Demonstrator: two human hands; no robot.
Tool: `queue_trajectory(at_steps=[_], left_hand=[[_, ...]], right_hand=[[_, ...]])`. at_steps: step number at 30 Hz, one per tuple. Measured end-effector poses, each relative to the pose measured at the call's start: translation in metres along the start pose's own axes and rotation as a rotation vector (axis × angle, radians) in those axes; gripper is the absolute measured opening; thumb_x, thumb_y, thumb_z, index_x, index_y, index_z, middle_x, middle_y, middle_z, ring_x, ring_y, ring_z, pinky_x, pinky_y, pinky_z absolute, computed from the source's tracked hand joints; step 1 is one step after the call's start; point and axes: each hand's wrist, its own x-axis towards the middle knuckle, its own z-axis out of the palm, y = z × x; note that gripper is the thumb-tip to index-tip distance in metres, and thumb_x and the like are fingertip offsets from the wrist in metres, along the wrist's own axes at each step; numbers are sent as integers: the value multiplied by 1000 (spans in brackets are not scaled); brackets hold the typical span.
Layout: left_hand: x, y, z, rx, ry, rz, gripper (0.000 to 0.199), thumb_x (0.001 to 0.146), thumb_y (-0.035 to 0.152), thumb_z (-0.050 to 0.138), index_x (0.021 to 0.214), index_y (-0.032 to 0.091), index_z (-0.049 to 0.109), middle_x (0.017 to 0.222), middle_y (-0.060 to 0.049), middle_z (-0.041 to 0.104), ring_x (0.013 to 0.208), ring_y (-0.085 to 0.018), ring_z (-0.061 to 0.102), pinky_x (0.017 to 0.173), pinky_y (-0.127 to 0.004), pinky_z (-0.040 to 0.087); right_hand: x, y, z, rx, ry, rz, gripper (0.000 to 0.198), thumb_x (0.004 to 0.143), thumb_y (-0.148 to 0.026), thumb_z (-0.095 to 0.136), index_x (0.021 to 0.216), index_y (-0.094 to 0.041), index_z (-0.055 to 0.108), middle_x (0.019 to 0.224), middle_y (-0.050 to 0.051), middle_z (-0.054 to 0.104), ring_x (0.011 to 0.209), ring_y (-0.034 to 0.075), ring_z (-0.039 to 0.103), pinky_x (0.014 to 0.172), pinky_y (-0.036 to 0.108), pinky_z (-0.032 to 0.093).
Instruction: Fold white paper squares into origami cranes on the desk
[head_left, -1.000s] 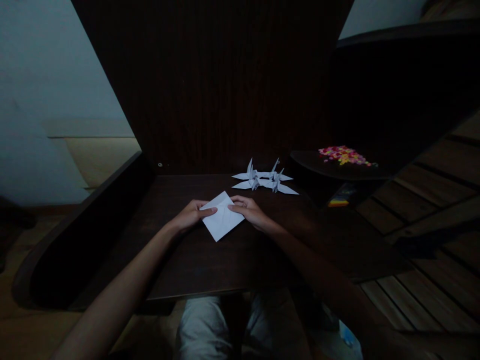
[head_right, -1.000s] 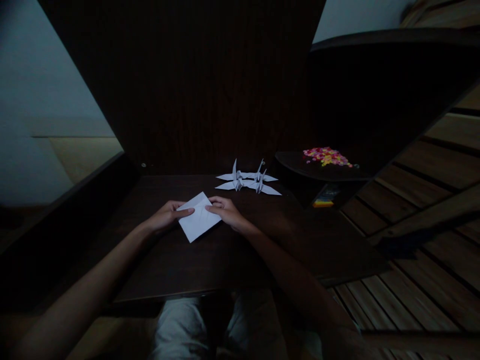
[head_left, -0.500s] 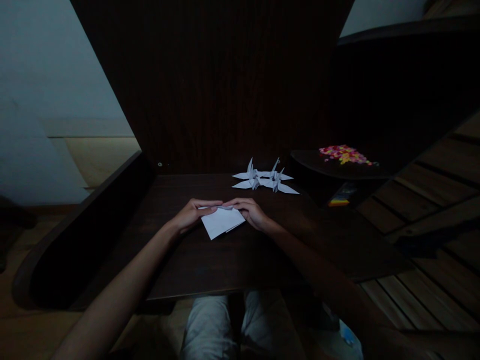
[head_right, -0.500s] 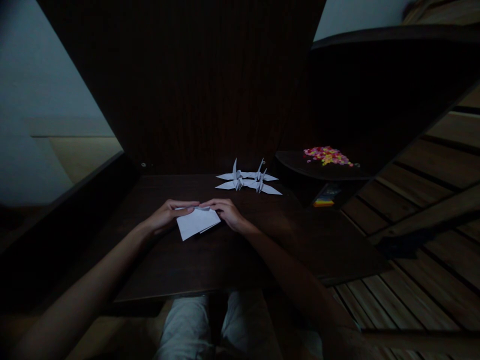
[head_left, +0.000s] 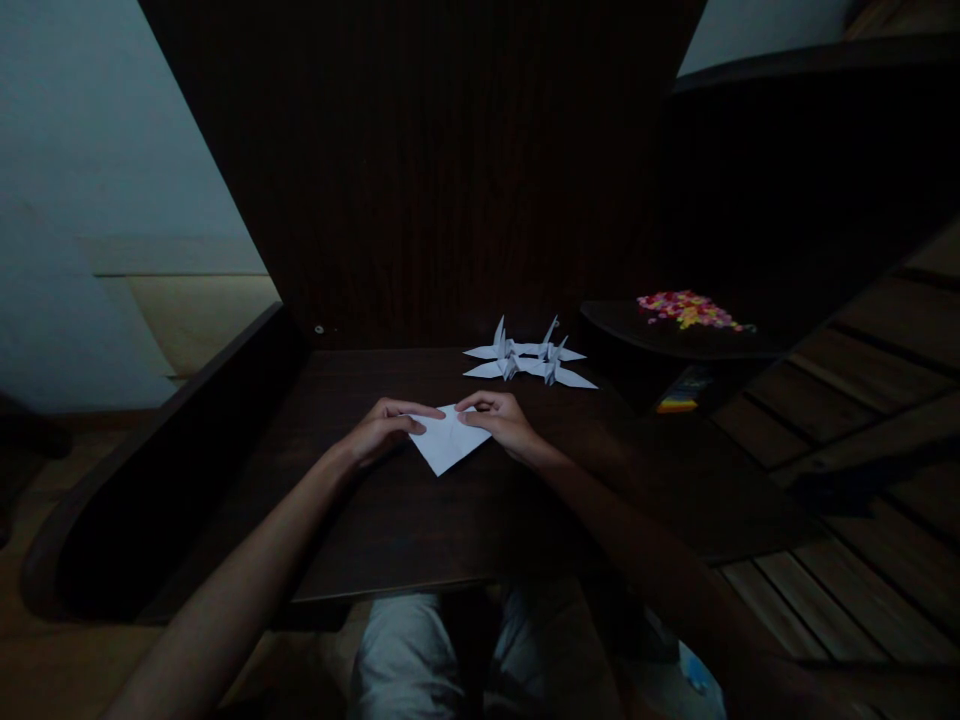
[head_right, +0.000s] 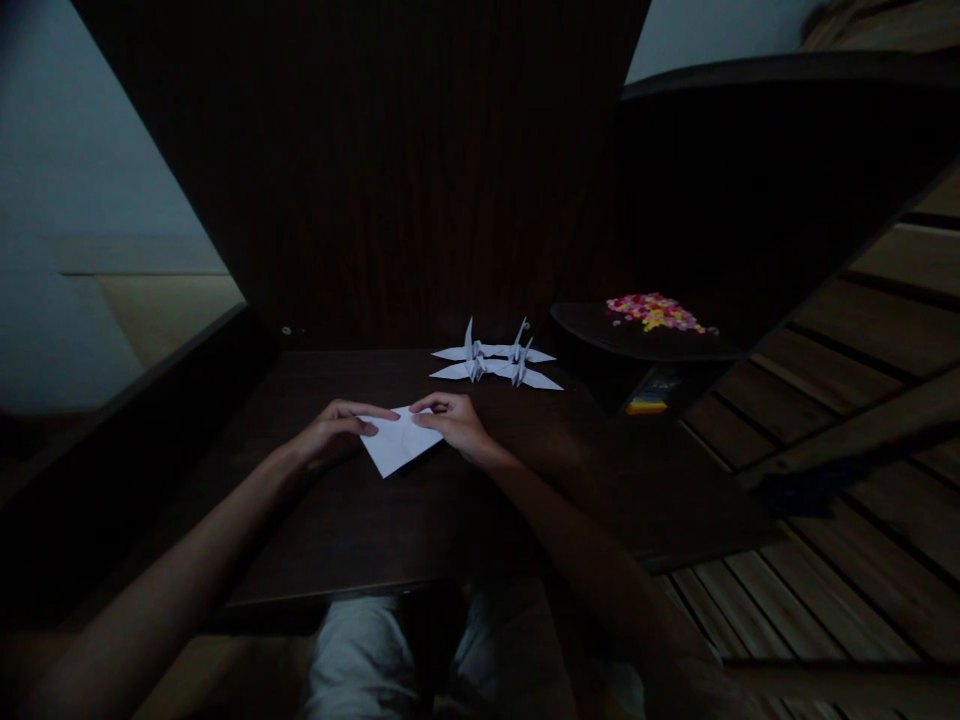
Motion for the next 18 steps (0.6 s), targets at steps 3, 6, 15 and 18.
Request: queue_trajectory(at_steps=[3,6,15,18], left_hand=[[-2,0,0,-26,-37,19,43,52,14,64,94,12,76,82,-9,73,75,-19,61,71,-28,44],[-4,-1,2,-3,-62,56,52,51,11,65,103,13,73,79,-6,72,71,-16,60,67,-26,44],[-1,-1,0,172,2,74,56,55,33,84,106,14,71,95,-11,74,80,-20,66,75,-30,49],[2,-2,-2,244,32,109,53,55,42,83,99,15,74,98,-12,73,84,-23,66,77,-32,49]], right_hand=[[3,0,-2,13,102,-28,18,56,-25,78,70,-17,70,72,2,69,67,15,61,63,27,43],[5,0,-4,39,176,-50,19,53,-26,78,67,-18,69,75,3,70,73,18,63,68,30,46],[5,-1,-2,-18,150,-79,18,55,-27,77,67,-18,68,78,3,70,80,19,63,75,33,49],[4,-2,-2,-28,127,-84,18,56,-28,77,69,-19,69,79,3,70,79,19,63,75,32,49]])
